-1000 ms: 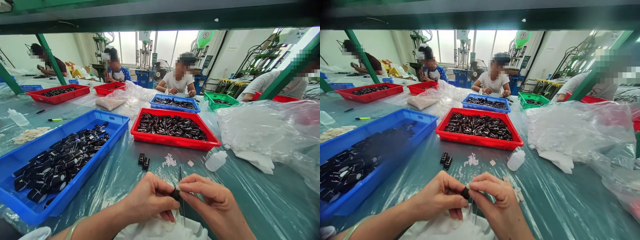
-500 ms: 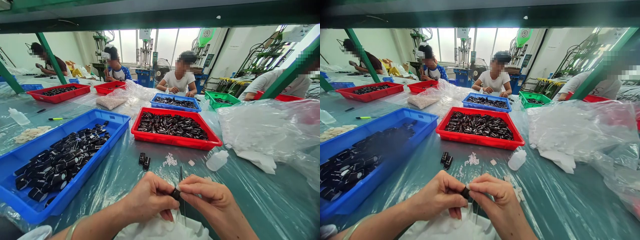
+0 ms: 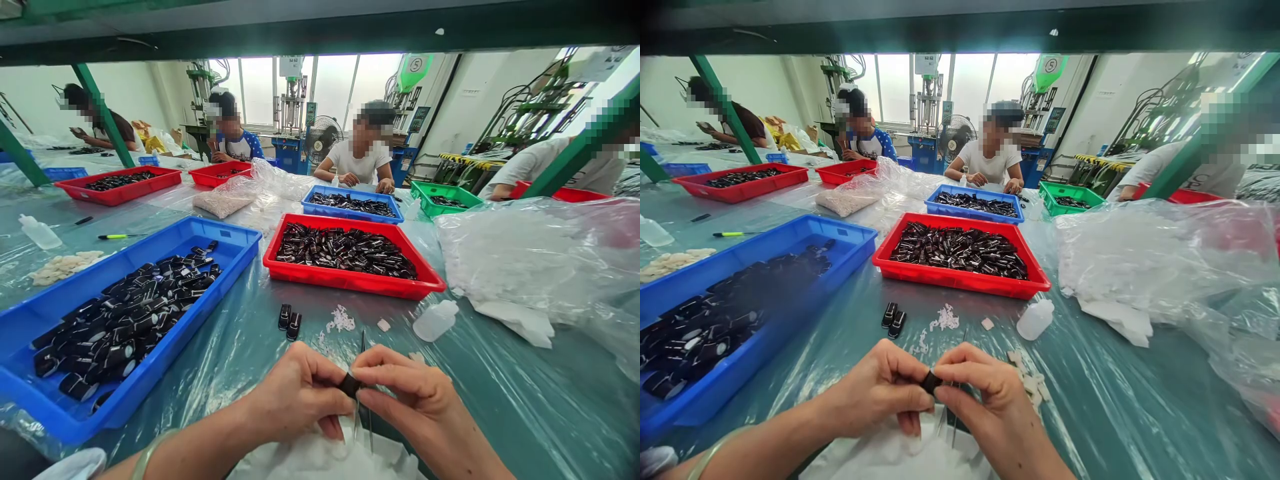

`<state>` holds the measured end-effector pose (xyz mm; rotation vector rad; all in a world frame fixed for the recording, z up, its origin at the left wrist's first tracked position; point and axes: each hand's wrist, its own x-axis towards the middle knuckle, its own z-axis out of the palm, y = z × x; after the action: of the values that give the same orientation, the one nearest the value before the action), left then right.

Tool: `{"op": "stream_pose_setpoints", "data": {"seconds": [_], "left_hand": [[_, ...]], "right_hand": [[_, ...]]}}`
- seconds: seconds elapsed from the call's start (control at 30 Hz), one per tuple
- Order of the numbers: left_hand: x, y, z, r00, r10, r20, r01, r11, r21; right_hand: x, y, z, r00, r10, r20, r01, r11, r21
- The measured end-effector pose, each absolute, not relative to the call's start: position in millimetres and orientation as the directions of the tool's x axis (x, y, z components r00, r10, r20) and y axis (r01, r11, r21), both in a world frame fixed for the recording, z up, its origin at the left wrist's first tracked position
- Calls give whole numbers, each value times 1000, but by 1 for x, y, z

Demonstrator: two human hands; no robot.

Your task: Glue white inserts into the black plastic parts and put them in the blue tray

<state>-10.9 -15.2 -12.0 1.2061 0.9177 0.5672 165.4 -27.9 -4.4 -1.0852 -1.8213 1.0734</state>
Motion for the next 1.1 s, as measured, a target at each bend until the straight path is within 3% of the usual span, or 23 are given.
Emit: {"op": "stream_pose_setpoints", "data": {"seconds": [0.27, 0.37, 0.53, 0.73, 1.1], "left_hand": [[-9, -12, -14, 546, 753, -367, 66, 399, 915], [-10, -10, -9, 522, 775, -357, 26, 404, 914], [-17, -3, 0, 375, 868, -324, -99, 386, 917], [-27, 2, 7, 249, 928, -278, -285, 345, 894], [-27, 0, 5, 316, 919, -236, -336, 341, 878]], "right_hand": [[164, -27, -9, -328, 933, 148, 248, 236, -940], [166, -24, -13, -245, 949, 198, 285, 266, -921], [166, -17, -20, -244, 906, 346, 555, 423, -716], [151, -6, -25, -403, 852, 335, 628, 523, -575], [137, 9, -39, -484, 833, 270, 775, 551, -309]]}}
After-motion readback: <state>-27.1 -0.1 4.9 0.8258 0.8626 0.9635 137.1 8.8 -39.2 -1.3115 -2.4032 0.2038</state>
